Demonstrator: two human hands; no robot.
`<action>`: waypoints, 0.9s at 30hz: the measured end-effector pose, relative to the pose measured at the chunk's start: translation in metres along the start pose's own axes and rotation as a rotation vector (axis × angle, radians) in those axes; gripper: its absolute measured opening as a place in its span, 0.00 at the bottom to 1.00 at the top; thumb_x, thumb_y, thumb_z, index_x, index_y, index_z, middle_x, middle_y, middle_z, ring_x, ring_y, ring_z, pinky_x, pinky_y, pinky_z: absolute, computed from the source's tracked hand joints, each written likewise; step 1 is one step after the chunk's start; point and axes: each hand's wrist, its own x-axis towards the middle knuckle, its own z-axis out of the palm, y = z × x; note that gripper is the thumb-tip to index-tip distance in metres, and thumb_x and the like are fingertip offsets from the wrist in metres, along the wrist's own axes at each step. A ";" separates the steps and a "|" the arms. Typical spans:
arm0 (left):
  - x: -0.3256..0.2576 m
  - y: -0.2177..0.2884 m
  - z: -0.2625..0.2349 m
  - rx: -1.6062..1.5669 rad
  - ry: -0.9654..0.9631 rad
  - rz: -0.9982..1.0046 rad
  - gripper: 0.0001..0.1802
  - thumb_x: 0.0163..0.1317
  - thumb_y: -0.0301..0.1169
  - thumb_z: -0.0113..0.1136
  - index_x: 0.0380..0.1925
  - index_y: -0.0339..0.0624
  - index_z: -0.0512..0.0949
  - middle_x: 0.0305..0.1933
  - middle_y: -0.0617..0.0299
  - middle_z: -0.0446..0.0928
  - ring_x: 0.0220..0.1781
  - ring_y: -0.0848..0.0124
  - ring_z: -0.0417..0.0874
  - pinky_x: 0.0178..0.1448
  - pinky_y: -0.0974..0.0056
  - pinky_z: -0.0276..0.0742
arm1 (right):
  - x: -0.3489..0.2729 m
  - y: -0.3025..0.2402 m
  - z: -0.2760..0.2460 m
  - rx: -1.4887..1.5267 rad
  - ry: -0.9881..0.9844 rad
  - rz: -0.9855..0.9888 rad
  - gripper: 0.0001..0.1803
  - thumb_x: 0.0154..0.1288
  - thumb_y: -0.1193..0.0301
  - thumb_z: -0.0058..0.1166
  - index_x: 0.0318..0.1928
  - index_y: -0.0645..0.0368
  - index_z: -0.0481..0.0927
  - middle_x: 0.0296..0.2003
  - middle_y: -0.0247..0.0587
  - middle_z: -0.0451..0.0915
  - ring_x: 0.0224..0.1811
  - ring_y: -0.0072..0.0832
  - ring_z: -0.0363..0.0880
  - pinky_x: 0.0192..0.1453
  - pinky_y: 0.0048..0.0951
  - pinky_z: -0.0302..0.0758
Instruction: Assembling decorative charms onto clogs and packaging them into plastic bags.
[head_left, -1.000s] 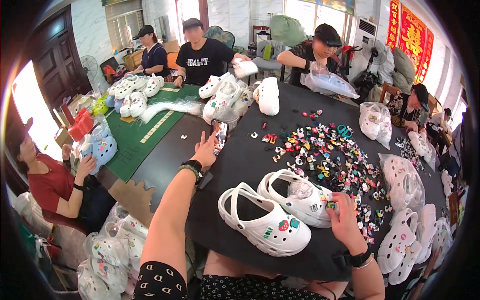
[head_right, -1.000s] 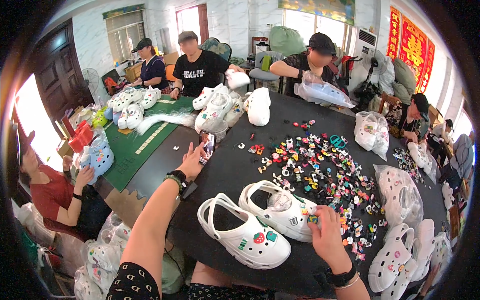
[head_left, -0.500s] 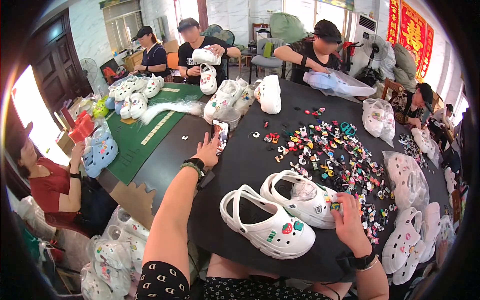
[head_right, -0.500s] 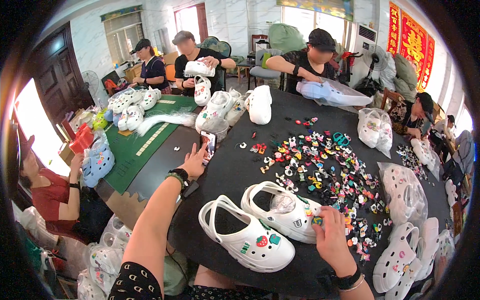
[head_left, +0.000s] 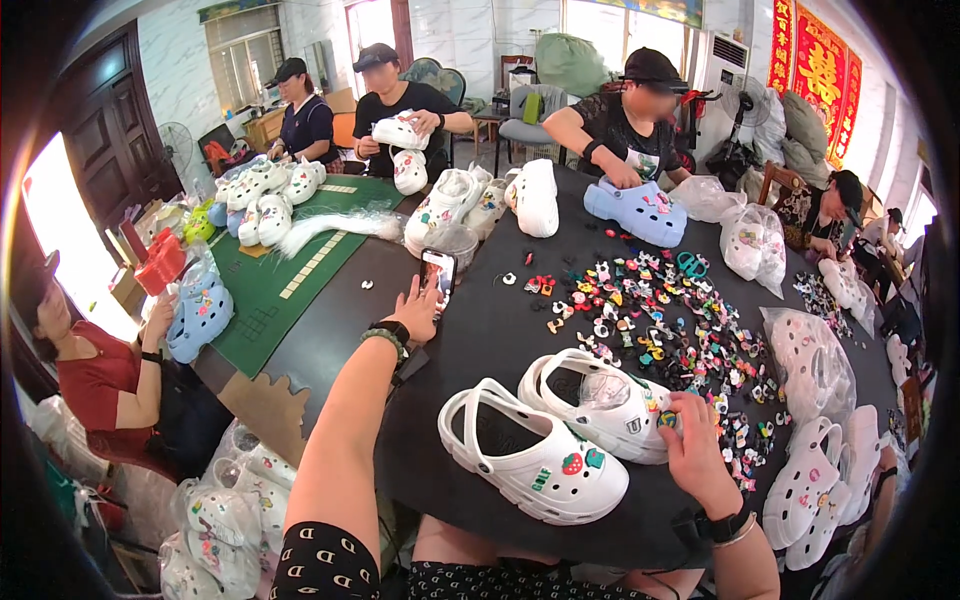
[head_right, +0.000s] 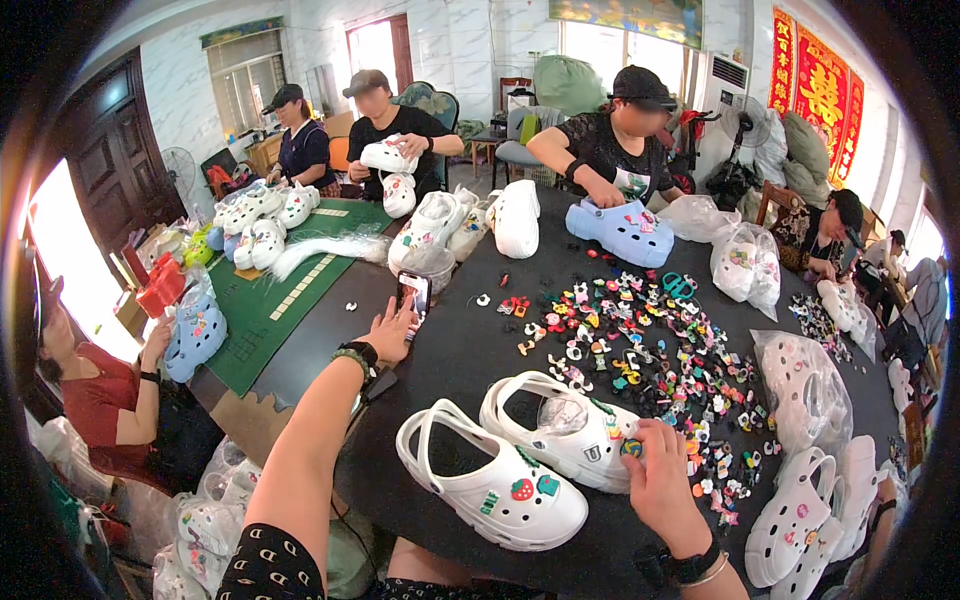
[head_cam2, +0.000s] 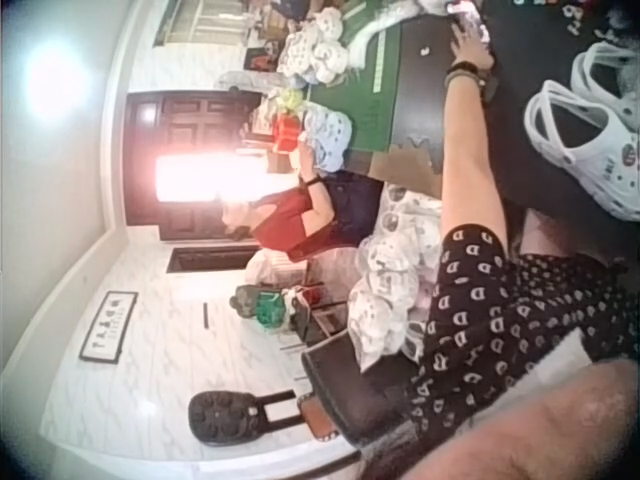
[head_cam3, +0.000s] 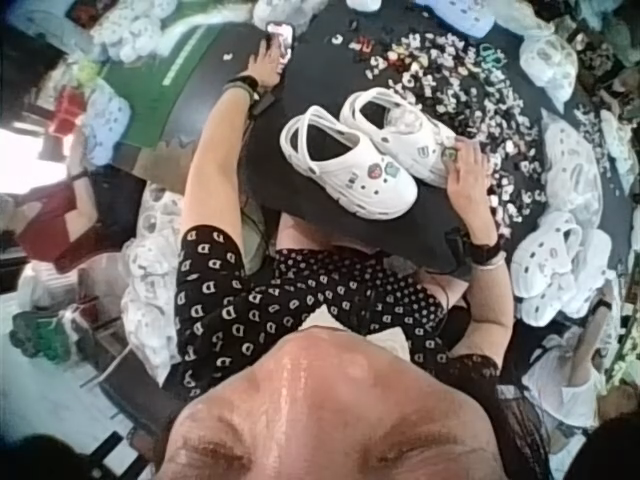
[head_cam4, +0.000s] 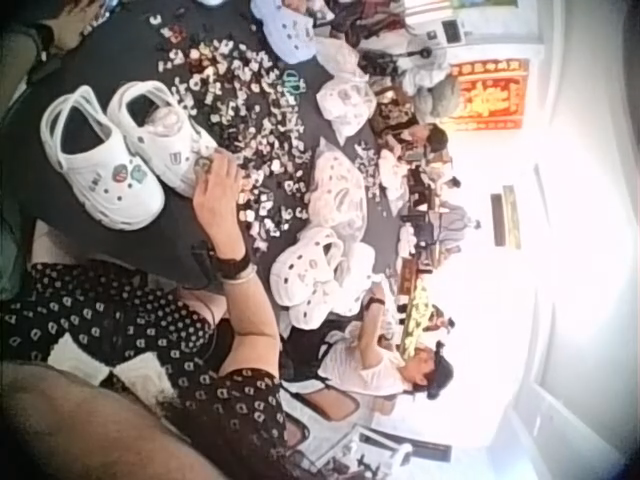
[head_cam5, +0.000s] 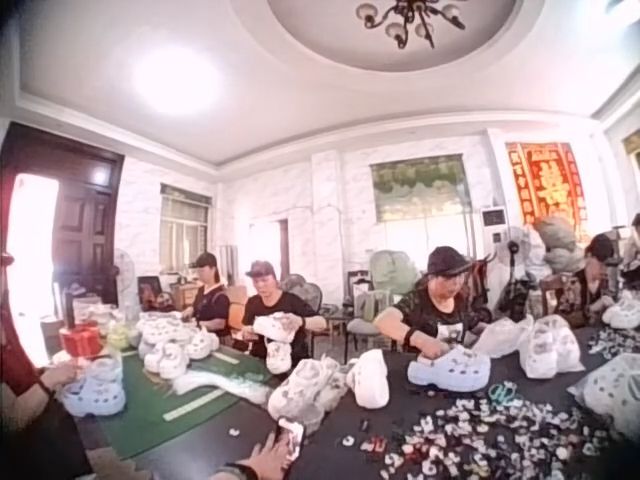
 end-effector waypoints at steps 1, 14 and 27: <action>-0.001 0.001 0.000 0.000 0.000 0.001 0.30 0.58 0.32 0.57 0.61 0.48 0.62 0.82 0.49 0.37 0.82 0.41 0.32 0.77 0.31 0.41 | -0.001 0.001 0.000 -0.001 0.001 0.001 0.18 0.58 0.81 0.58 0.49 0.62 0.70 0.55 0.53 0.73 0.54 0.52 0.69 0.59 0.47 0.66; -0.038 -0.012 -0.026 -0.025 -0.048 -0.126 0.31 0.55 0.30 0.58 0.61 0.49 0.61 0.72 0.46 0.63 0.82 0.42 0.36 0.77 0.35 0.47 | 0.000 0.004 -0.001 0.004 0.003 -0.038 0.18 0.58 0.80 0.59 0.49 0.62 0.70 0.54 0.52 0.73 0.53 0.52 0.70 0.59 0.47 0.67; -0.044 -0.009 -0.045 0.014 -0.028 -0.119 0.50 0.54 0.28 0.60 0.76 0.48 0.46 0.72 0.57 0.63 0.82 0.43 0.34 0.79 0.35 0.43 | 0.001 0.007 -0.001 0.037 -0.008 -0.010 0.18 0.58 0.80 0.59 0.49 0.62 0.71 0.54 0.51 0.73 0.54 0.51 0.69 0.59 0.46 0.67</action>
